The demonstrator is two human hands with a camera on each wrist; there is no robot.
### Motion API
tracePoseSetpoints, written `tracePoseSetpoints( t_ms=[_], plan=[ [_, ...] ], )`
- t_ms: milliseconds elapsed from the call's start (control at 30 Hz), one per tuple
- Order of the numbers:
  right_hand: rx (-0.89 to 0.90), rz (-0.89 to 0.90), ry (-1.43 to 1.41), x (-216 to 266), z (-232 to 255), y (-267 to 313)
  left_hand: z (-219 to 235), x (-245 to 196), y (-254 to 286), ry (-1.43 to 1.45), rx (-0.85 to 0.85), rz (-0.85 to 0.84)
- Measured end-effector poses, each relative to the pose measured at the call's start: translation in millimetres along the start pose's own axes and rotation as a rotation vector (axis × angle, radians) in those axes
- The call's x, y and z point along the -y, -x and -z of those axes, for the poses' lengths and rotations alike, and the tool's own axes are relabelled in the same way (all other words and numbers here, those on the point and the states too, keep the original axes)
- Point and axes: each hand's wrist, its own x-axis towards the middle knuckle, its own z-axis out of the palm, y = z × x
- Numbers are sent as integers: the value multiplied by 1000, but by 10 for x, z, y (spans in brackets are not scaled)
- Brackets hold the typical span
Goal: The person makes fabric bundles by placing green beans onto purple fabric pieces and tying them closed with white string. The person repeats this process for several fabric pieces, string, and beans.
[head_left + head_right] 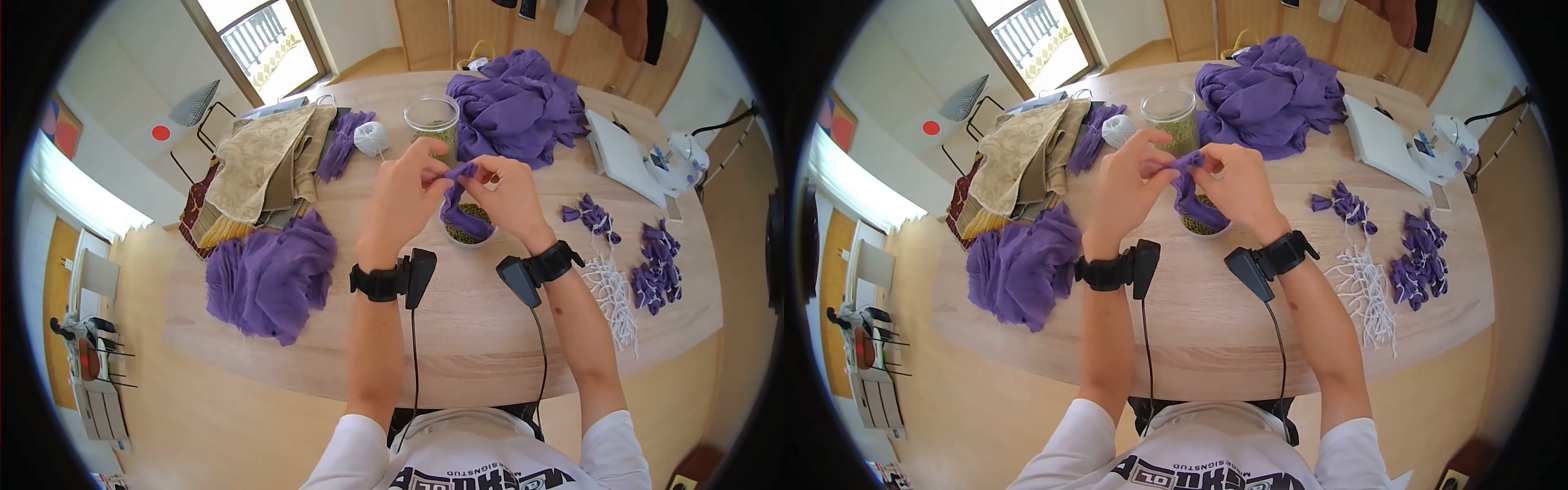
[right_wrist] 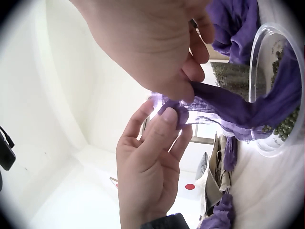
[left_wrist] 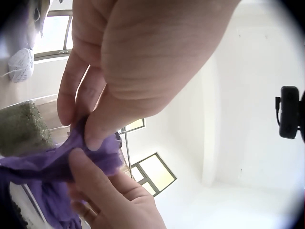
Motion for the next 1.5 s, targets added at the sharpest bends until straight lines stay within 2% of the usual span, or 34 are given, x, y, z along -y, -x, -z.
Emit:
tracePoseSetpoints(
  t_ms=[433, 667, 833, 1033, 1267, 1500],
  plan=[
    [-41, 209, 204, -71, 283, 98, -13, -160, -59, -74, -30, -70],
    [-7, 69, -50, 294, 343, 179, 69, -355, -112, -149, -2, -78],
    [13, -52, 62, 60, 214, 92, 84, -362, -139, -172, 19, -87],
    [-73, 36, -4, 45, 320, 98, 172, -288, -114, -199, 21, -92],
    [-70, 140, 27, 119, 432, 24, 246, -427, -178, -210, -55, -209],
    [-103, 190, 47, 202, 474, -63, 287, -498, -217, -214, -57, -213]
  ],
)
